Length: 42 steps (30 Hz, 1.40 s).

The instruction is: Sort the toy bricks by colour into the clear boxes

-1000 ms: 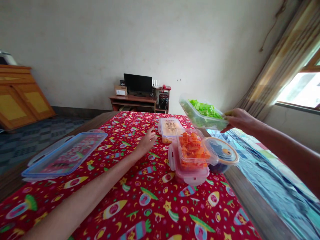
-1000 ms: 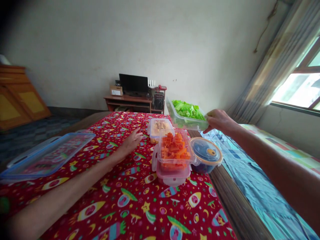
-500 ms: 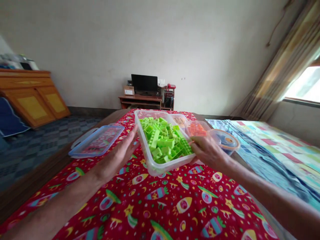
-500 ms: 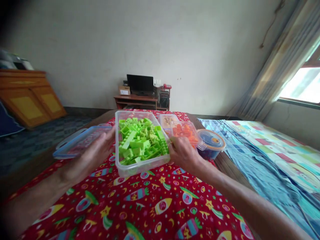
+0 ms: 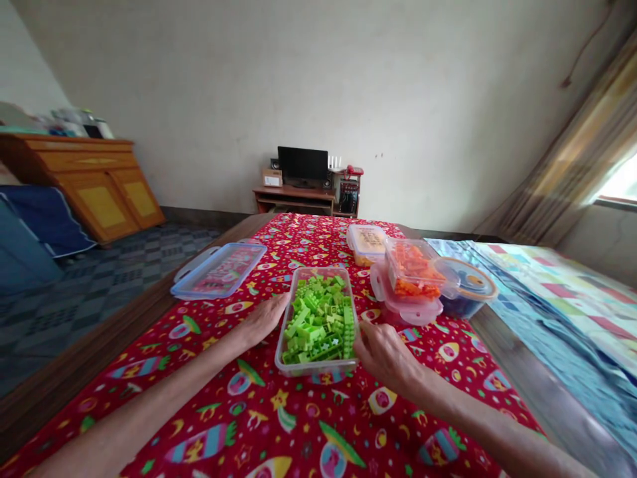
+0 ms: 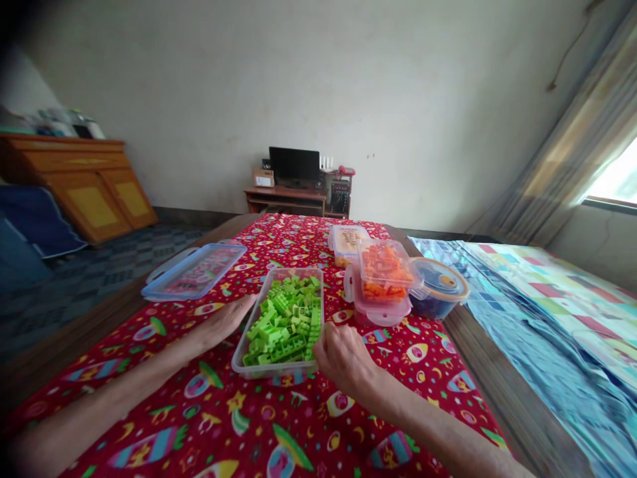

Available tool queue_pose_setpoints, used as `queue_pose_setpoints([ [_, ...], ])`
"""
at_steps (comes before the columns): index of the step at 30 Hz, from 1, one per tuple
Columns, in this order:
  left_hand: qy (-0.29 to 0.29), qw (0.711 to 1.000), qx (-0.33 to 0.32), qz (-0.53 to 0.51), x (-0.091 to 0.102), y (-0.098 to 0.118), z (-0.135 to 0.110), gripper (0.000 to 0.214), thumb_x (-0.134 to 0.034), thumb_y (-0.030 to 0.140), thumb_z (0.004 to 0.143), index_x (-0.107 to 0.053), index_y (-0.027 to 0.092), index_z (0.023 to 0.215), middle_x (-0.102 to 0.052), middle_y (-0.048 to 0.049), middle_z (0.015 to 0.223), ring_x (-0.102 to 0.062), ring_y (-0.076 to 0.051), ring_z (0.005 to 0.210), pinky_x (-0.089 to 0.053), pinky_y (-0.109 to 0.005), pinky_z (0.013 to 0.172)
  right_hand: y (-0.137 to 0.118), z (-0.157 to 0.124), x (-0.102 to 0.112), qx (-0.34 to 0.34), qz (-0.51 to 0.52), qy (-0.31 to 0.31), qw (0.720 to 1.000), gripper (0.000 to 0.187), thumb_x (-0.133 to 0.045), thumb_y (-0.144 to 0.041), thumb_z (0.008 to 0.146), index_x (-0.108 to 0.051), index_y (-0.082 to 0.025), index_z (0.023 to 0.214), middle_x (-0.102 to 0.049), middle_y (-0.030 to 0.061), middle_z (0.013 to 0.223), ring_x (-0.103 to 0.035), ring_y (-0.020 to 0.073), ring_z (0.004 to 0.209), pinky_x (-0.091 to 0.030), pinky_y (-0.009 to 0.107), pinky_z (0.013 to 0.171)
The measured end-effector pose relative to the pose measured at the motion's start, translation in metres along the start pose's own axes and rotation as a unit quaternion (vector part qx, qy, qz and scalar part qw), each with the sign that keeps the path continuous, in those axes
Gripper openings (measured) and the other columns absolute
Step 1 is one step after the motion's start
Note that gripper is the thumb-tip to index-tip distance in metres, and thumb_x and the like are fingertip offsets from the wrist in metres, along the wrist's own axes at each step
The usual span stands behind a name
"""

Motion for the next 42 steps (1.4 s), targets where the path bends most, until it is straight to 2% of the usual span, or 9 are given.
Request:
queue_pose_setpoints([
  [6,0.081,0.941,-0.068,0.321,0.054,-0.024,0.021,0.028,-0.045,0.032,0.085,-0.064,0.016,0.1,-0.062,-0.0133,0.113,-0.049,-0.033,0.113,-0.036,-0.049,0.103,0.013,0.011,0.025,-0.156,0.106,-0.084,0.978,0.036,-0.036,-0.025,0.097,-0.057,-0.017,0.068,-0.057,0.0013,0.057,-0.045,0.0098,0.047,-0.019,0.028,0.051],
  [11,-0.018,0.869,0.033,0.494,0.074,-0.061,0.022,0.017,-0.045,0.026,0.088,-0.058,0.015,0.088,-0.06,-0.0126,0.094,-0.054,-0.03,0.095,-0.043,-0.041,0.087,0.022,0.017,0.038,-0.156,0.155,-0.03,0.975,0.035,-0.037,-0.024,0.095,-0.052,-0.017,0.064,-0.055,0.0001,0.057,-0.041,0.0086,0.048,-0.019,0.027,0.053],
  [13,-0.053,0.853,0.036,0.517,0.074,-0.067,0.022,0.02,-0.037,0.022,0.092,-0.056,0.014,0.09,-0.06,-0.0119,0.093,-0.056,-0.026,0.09,-0.043,-0.036,0.084,0.024,0.019,0.037,-0.154,0.169,-0.018,0.973,0.034,-0.039,-0.023,0.093,-0.05,-0.017,0.063,-0.052,-0.0012,0.055,-0.037,0.0078,0.047,-0.018,0.027,0.052],
  [17,-0.043,0.839,0.035,0.542,0.076,-0.066,0.025,0.029,-0.04,0.029,0.093,-0.051,0.007,0.108,-0.059,-0.0174,0.104,-0.056,-0.029,0.099,-0.042,-0.036,0.085,0.025,0.024,0.034,-0.155,0.192,-0.026,0.969,0.032,-0.04,-0.023,0.092,-0.048,-0.017,0.062,-0.047,-0.0018,0.053,-0.036,0.0074,0.047,-0.016,0.027,0.052],
  [23,-0.094,0.822,0.043,0.56,0.08,-0.061,0.027,0.033,-0.03,0.031,0.097,-0.056,0.01,0.097,-0.063,-0.0153,0.102,-0.058,-0.028,0.098,-0.042,-0.036,0.087,0.022,0.026,0.032,-0.147,0.207,-0.033,0.967,0.03,-0.04,-0.022,0.09,-0.044,-0.017,0.061,-0.043,-0.0025,0.053,-0.034,0.0073,0.048,-0.017,0.027,0.053],
  [31,-0.045,0.804,0.036,0.591,0.087,-0.032,0.025,0.037,-0.029,0.034,0.095,-0.056,0.009,0.097,-0.065,-0.0125,0.092,-0.064,-0.029,0.089,-0.044,-0.035,0.077,0.02,0.024,0.031,-0.115,0.213,-0.02,0.97,0.029,-0.039,-0.02,0.089,-0.042,-0.018,0.061,-0.042,-0.0025,0.054,-0.032,0.0078,0.049,-0.018,0.026,0.053],
  [36,0.079,0.801,0.078,0.588,0.112,-0.007,0.035,0.044,-0.023,0.037,0.096,-0.054,0.007,0.104,-0.064,-0.0163,0.098,-0.063,-0.027,0.078,-0.041,-0.03,0.063,0.018,0.027,0.029,-0.105,0.214,-0.014,0.971,0.029,-0.039,-0.019,0.089,-0.043,-0.018,0.06,-0.04,-0.0033,0.053,-0.029,0.0073,0.048,-0.018,0.026,0.052],
  [39,0.185,0.808,0.095,0.551,0.136,0.007,0.039,0.037,-0.029,0.03,0.094,-0.056,0.006,0.1,-0.064,-0.0172,0.094,-0.06,-0.025,0.08,-0.041,-0.029,0.067,0.021,0.032,0.034,-0.094,0.202,0.012,0.975,0.03,-0.038,-0.02,0.091,-0.044,-0.018,0.062,-0.042,-0.0032,0.054,-0.027,0.0073,0.048,-0.018,0.026,0.052],
  [42,0.297,0.832,0.068,0.463,0.152,0.023,0.034,0.024,-0.035,0.024,0.091,-0.055,0.01,0.091,-0.059,-0.0093,0.08,-0.055,-0.02,0.077,-0.04,-0.029,0.073,0.025,0.041,0.043,-0.088,0.202,0.051,0.974,0.029,-0.037,-0.021,0.093,-0.046,-0.017,0.064,-0.045,-0.0021,0.058,-0.031,0.0075,0.049,-0.02,0.025,0.052],
])
Point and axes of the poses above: each hand's wrist, its own z-axis towards the middle knuckle, its own x-axis out of the back of the hand, y = z × x, the point moved 3 cm from there along z, towards the middle knuckle
